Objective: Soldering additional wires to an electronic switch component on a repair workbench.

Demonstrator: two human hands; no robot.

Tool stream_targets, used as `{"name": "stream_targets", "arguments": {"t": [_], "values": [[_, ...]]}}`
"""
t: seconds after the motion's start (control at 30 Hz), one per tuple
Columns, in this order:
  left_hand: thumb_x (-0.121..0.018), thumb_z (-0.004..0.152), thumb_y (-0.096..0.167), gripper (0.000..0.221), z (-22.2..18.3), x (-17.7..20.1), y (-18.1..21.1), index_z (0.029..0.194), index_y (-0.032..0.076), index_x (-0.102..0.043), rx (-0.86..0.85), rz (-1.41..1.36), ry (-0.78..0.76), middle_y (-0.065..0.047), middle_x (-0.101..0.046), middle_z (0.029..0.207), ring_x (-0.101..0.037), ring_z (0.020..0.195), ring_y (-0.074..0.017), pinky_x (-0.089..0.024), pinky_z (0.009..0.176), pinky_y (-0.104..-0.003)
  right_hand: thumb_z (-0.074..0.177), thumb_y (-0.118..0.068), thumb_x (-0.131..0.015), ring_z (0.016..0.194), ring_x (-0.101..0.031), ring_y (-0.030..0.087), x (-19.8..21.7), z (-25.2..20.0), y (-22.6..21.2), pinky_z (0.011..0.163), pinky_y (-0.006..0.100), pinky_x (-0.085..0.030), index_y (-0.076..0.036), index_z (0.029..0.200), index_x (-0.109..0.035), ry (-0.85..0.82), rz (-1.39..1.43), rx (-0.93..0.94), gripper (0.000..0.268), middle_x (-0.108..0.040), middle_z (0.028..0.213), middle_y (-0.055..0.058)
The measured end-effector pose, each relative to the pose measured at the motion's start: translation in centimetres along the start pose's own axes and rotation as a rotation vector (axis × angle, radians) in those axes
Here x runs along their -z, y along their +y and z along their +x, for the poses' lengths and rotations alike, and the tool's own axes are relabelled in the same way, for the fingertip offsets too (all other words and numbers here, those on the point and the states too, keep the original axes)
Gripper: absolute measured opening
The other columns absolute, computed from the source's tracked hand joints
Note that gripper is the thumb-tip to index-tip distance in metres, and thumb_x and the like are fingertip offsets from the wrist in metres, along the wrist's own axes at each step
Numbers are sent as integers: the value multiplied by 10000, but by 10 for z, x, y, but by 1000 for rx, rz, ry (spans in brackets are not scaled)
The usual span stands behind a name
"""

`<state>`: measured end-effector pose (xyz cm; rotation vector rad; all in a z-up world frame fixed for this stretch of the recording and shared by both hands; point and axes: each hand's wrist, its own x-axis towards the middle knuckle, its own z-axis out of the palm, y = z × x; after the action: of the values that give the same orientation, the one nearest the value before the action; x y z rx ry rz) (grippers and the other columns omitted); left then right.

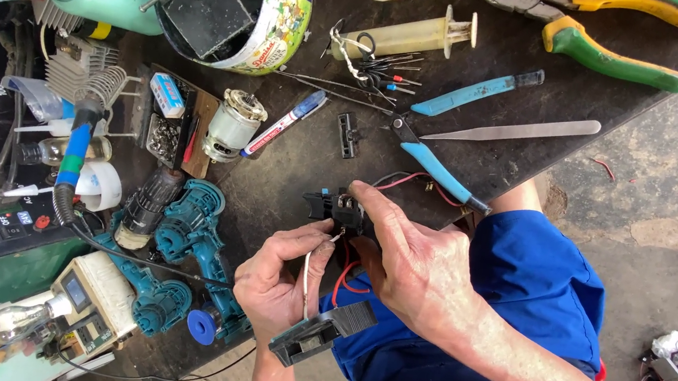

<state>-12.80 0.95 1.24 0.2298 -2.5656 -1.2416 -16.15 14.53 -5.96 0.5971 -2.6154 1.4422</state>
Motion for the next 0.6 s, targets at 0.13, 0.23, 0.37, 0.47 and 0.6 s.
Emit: {"name": "stream_targets", "arguments": {"t": [0.13, 0.23, 0.37, 0.47, 0.6], "values": [[-700, 923, 9, 36, 3, 1, 4, 917, -26, -693, -11, 21, -45, -206, -761, 943, -797, 939, -302, -677, 874, -360, 878, -90, -673, 732, -743, 95, 3, 2, 0, 427, 329, -438, -62, 1389, -549, -5, 3, 10, 526, -757, 1274, 17], [-703, 918, -1, 46, 5, 4, 7, 947, -35, -713, -43, 87, -85, -205, -767, 990, -796, 939, -289, -676, 864, -342, 877, -75, -684, 731, -743, 92, 5, 3, -2, 444, 314, -443, -68, 1386, -550, 6, 30, 1, 526, -763, 1254, 8], [-696, 923, 0, 39, 8, 5, 5, 934, -37, -695, -118, 132, -118, -216, -762, 972, -800, 914, -295, -683, 833, -338, 920, -90, -665, 734, -739, 79, 10, 8, -3, 505, 318, -456, -44, 1373, -561, 18, 35, 33, 467, -766, 1228, 8], [-701, 922, -8, 31, 9, 7, 4, 941, -30, -694, -123, 156, -143, -214, -764, 974, -799, 916, -286, -679, 832, -327, 911, -83, -672, 765, -748, 67, 10, 9, -4, 539, 333, -466, -40, 1365, -572, 38, 9, 42, 466, -769, 1225, -5], [-717, 902, -21, 32, 3, 9, -5, 917, -37, -692, -181, 129, -162, -203, -760, 953, -800, 953, -327, -687, 889, -370, 906, -107, -681, 692, -721, 35, 9, 9, -3, 467, 308, -404, -48, 1354, -577, 44, -24, 35, 464, -768, 1233, -21]]}}
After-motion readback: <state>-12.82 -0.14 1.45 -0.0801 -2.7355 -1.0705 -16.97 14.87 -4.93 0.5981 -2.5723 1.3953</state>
